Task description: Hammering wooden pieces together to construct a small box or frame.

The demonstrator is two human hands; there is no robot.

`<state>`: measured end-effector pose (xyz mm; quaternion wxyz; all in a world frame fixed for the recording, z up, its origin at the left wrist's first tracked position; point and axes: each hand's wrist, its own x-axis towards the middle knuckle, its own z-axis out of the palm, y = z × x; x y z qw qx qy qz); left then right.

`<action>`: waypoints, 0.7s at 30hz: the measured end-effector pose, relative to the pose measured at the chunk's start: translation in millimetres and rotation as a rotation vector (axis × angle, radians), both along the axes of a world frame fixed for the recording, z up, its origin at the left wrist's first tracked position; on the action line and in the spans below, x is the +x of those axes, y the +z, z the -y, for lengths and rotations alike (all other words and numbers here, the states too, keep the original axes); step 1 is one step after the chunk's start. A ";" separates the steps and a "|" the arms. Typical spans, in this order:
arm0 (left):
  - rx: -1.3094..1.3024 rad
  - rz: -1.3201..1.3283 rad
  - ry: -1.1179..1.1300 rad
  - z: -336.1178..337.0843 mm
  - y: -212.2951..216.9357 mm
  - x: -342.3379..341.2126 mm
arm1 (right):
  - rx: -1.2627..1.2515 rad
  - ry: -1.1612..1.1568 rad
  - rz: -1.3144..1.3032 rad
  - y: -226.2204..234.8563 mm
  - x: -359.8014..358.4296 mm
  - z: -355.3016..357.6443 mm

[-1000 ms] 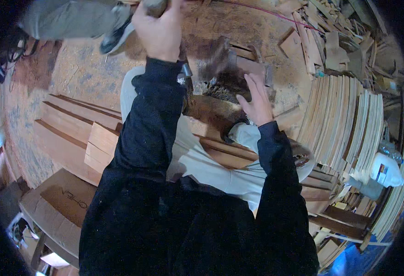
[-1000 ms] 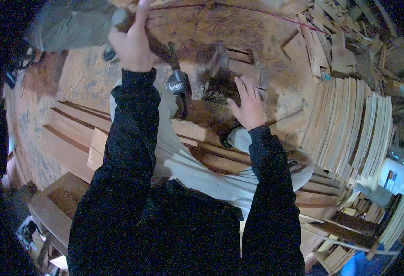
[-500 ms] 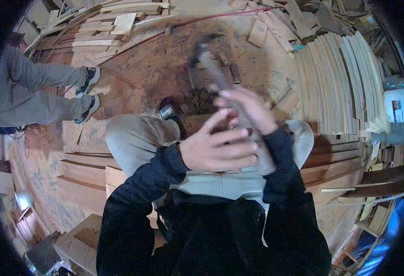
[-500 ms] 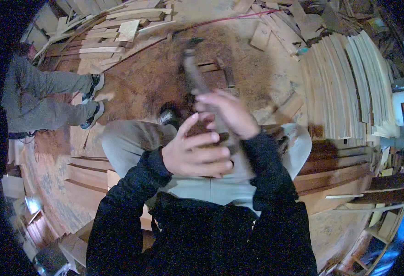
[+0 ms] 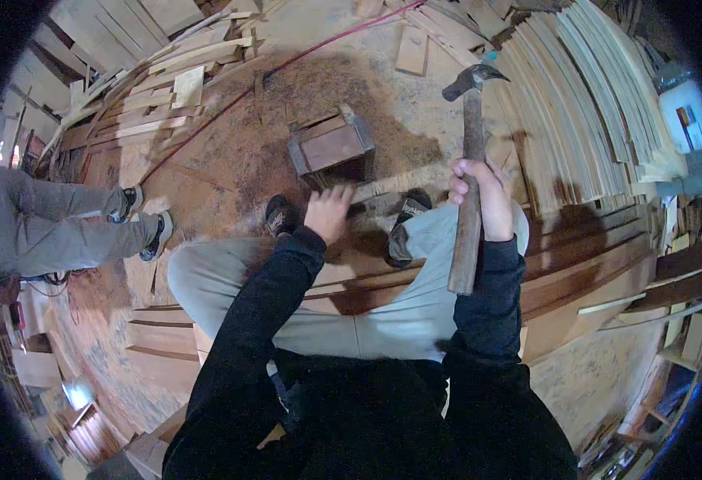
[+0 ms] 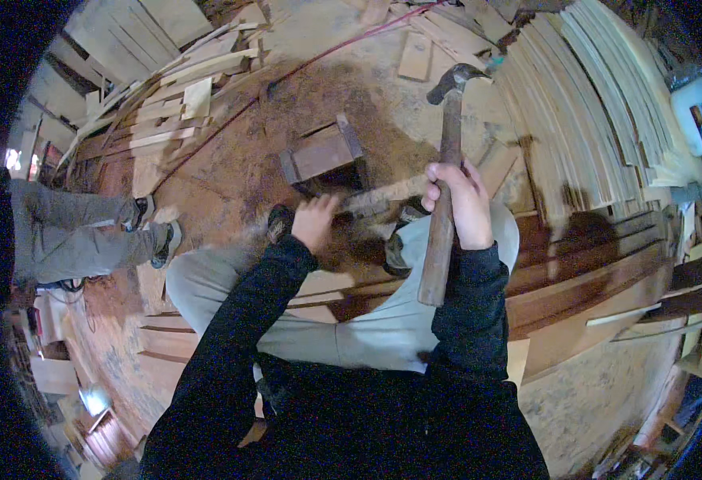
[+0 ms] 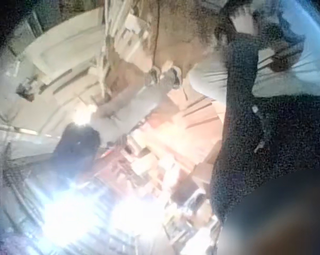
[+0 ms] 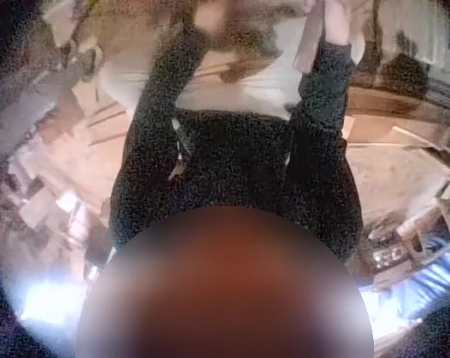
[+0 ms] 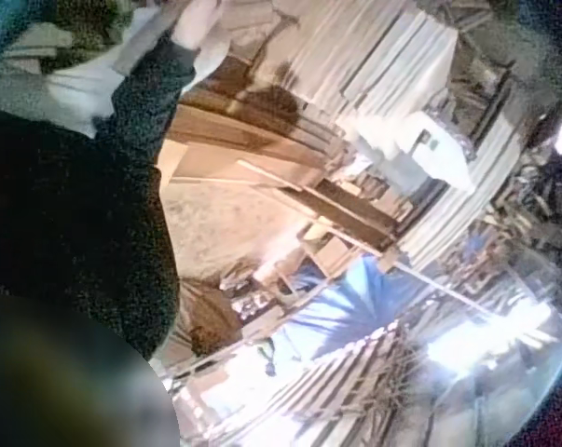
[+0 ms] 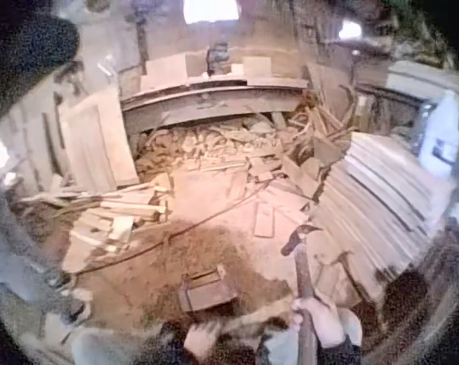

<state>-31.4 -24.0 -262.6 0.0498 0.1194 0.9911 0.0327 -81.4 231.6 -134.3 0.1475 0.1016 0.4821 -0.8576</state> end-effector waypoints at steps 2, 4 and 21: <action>0.126 0.049 -0.083 -5.3 -6.1 15.9 | 0.015 -0.010 0.041 -2.6 0.6 -7.1; 0.122 0.010 -0.077 -9.5 -8.9 19.0 | -0.074 0.028 0.053 -7.2 -3.0 -17.5; 0.302 -0.494 -0.058 102.5 321.2 73.1 | -0.114 0.120 -0.040 -25.6 -28.7 -49.4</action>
